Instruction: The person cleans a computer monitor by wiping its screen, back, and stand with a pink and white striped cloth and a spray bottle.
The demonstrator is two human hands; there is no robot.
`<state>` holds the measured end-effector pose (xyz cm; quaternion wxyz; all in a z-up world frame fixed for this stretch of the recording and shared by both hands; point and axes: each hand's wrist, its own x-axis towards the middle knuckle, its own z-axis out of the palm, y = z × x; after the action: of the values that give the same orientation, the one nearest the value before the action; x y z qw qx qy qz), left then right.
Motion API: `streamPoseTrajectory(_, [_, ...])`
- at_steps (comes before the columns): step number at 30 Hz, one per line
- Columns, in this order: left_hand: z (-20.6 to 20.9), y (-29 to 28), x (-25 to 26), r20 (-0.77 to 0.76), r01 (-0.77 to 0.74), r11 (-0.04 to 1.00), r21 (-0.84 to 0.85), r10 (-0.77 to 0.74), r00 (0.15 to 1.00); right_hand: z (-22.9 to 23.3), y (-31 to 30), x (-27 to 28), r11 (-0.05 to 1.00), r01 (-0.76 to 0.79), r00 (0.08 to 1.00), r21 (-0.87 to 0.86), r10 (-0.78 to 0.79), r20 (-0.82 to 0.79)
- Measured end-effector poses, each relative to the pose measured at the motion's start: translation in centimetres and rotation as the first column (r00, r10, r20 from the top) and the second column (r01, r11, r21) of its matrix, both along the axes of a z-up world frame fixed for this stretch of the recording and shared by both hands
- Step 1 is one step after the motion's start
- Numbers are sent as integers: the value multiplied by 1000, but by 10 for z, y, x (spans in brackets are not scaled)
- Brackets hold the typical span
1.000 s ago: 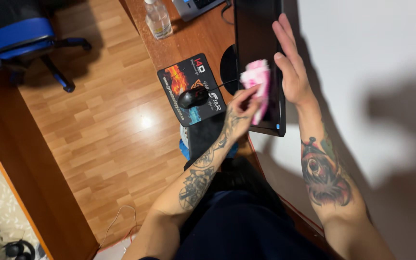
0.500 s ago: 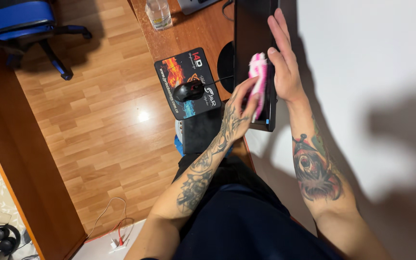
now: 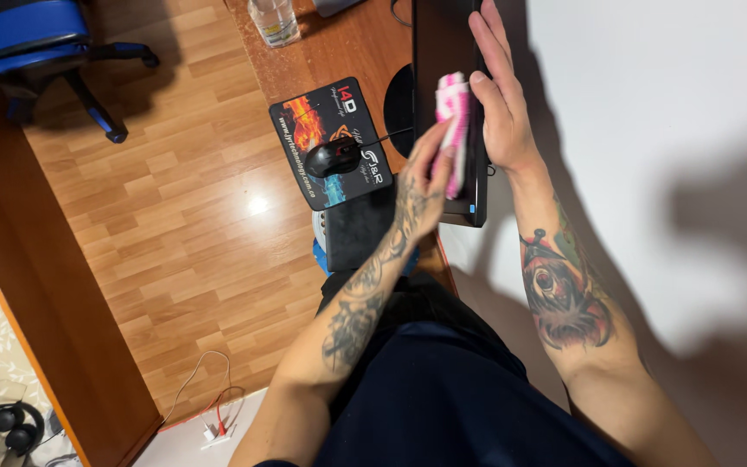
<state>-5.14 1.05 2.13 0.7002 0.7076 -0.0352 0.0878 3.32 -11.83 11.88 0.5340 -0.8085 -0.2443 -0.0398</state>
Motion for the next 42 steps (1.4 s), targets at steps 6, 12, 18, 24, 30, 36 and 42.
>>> streamPoseTrajectory(6, [-48, 6, 28, -587, 14, 1000, 5, -9, 810, 1, 2, 0, 1000, -5, 1000, -9, 5, 12])
streamPoseTrajectory(12, [15, -4, 20, 168, -46, 999, 2, 45, 985, 5, 2, 1, 999, 16, 1000, -28, -16, 2])
streamPoseTrajectory(18, [-86, -3, 54, -325, -59, 997, 53, 73, 943, 4, 2, -1, 1000, 5, 1000, -29, -5, 3])
streamPoseTrajectory(24, [-40, -1, 58, -137, -23, 999, -27, 19, 990, 10, 6, -4, 999, 29, 999, -22, -30, -17])
streamPoseTrajectory(30, [-13, -9, 46, 5, -53, 998, -24, 53, 999, 10, 5, -6, 1000, 24, 999, -7, -24, -33])
streamPoseTrajectory(36, [-76, 1, 60, -310, -38, 994, 101, 68, 948, 7, 8, -3, 1000, 12, 1000, -16, -13, -17])
streamPoseTrajectory(42, [20, -9, 66, 108, -24, 997, -72, 32, 994, 10, 9, -2, 999, 14, 999, 30, -13, -35])
